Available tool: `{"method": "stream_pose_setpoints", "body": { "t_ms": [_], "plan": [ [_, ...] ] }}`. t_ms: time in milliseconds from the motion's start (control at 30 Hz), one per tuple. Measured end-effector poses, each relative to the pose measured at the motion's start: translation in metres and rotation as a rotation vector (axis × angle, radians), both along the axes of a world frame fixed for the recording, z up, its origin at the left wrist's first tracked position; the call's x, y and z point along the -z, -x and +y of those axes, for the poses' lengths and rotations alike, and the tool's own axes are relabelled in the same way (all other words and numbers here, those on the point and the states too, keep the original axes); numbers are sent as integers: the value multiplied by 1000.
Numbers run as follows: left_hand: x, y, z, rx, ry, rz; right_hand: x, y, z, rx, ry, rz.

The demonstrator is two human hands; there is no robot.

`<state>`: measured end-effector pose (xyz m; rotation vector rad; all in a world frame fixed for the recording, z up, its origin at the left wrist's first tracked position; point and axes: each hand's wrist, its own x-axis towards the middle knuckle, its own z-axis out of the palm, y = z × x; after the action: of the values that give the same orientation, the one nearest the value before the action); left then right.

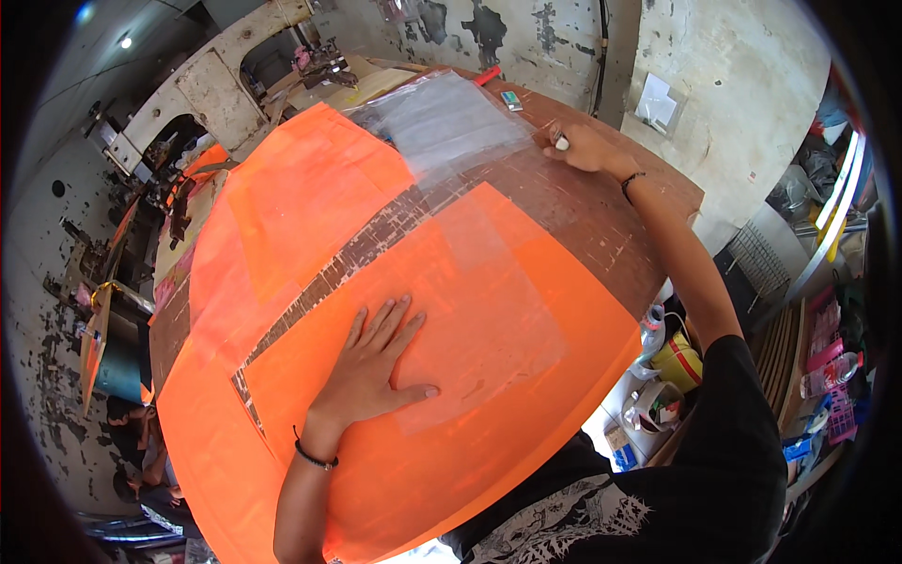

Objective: The person seals the edges of orange plastic sheets by hand using a lighter. They move along the material, applying heat to the edges and pressing them together with their fingers.

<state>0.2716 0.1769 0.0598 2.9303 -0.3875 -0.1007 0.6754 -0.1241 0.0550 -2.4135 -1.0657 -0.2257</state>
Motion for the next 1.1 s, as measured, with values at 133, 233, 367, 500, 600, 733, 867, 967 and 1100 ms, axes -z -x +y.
{"method": "stream_pose_setpoints", "body": {
  "t_ms": [133,233,367,500,600,733,867,967,1100],
  "plan": [
    [-2,2,1,-10,-14,13,10,5,30,57,-46,32],
    [0,0,1,-4,-27,7,13,-7,41,101,-53,15],
    [0,3,1,-23,-36,1,17,-16,51,212,-166,-25],
    [1,-2,4,-1,-6,7,5,-38,45,306,-135,349],
    [-3,3,5,-6,-12,0,15,-64,53,18,-447,400],
    [5,2,13,-17,13,7,-29,-29,79,183,-141,250],
    [0,-3,7,3,18,-5,-43,-84,66,140,211,261],
    [4,-6,9,0,22,-1,-57,-84,72,154,179,302],
    [5,-6,9,-13,31,8,-52,-91,77,90,-125,496]
  ]
}}
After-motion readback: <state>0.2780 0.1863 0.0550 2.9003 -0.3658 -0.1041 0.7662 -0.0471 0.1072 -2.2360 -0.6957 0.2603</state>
